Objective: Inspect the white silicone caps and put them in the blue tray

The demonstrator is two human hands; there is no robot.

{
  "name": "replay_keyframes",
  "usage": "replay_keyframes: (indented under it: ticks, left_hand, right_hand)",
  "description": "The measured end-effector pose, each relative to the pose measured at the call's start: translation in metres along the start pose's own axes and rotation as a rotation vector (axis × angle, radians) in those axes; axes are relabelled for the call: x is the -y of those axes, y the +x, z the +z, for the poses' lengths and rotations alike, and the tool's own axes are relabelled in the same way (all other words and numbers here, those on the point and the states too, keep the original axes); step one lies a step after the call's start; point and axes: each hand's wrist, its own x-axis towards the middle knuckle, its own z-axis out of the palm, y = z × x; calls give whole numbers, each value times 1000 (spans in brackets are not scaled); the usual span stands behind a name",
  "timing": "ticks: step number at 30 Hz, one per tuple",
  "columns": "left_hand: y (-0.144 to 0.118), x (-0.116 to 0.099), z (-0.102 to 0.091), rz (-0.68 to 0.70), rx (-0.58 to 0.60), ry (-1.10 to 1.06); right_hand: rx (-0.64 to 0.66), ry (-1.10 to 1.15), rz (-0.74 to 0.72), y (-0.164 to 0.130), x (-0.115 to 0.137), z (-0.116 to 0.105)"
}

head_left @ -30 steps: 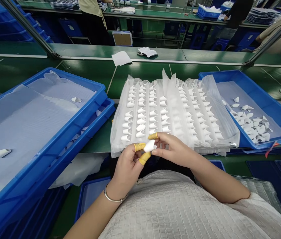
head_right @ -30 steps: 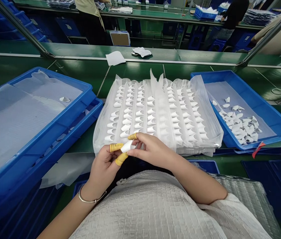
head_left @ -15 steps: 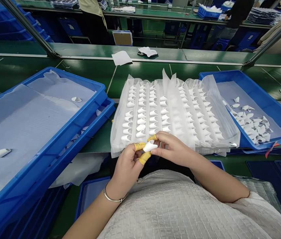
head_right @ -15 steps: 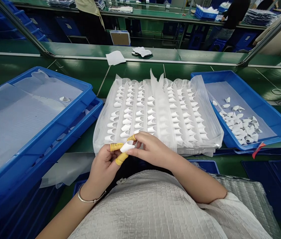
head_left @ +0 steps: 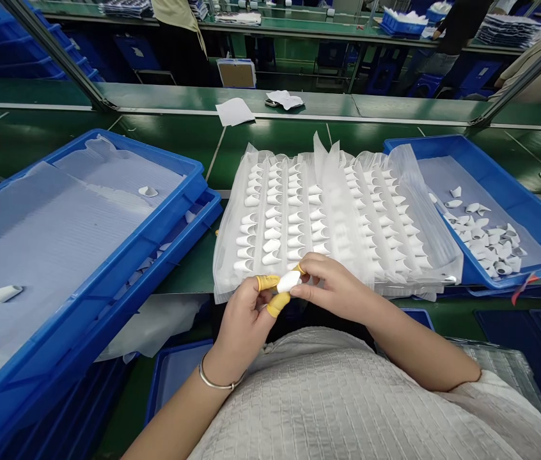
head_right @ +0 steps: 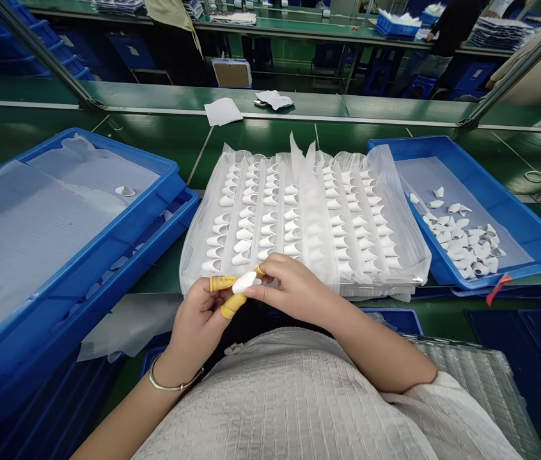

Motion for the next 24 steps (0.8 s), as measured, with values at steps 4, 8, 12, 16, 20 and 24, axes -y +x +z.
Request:
replay_keyframes:
  ticks: [4,8,12,16,20,24]
  left_hand:
    - [-1,0,-1,-49,34,-65]
    - [-1,0,1,-71,69,-160]
    - [-2,1,2,-80,44,-146]
    - [-2,2,1,-31,22,-29]
    - [-1,2,1,-1,39,-6]
    - [-1,2,3,-55,60,-109]
  right_hand:
    - [2,3,-47,1,0,0]
    - [-22,-72,-125,-2,0,1]
    - [-14,-45,-75,-4,0,1]
    - [-21,21,11,-2,0,2]
    - [2,32,-29,1,1,1]
    - [-26,-34,-166,-1,2,1]
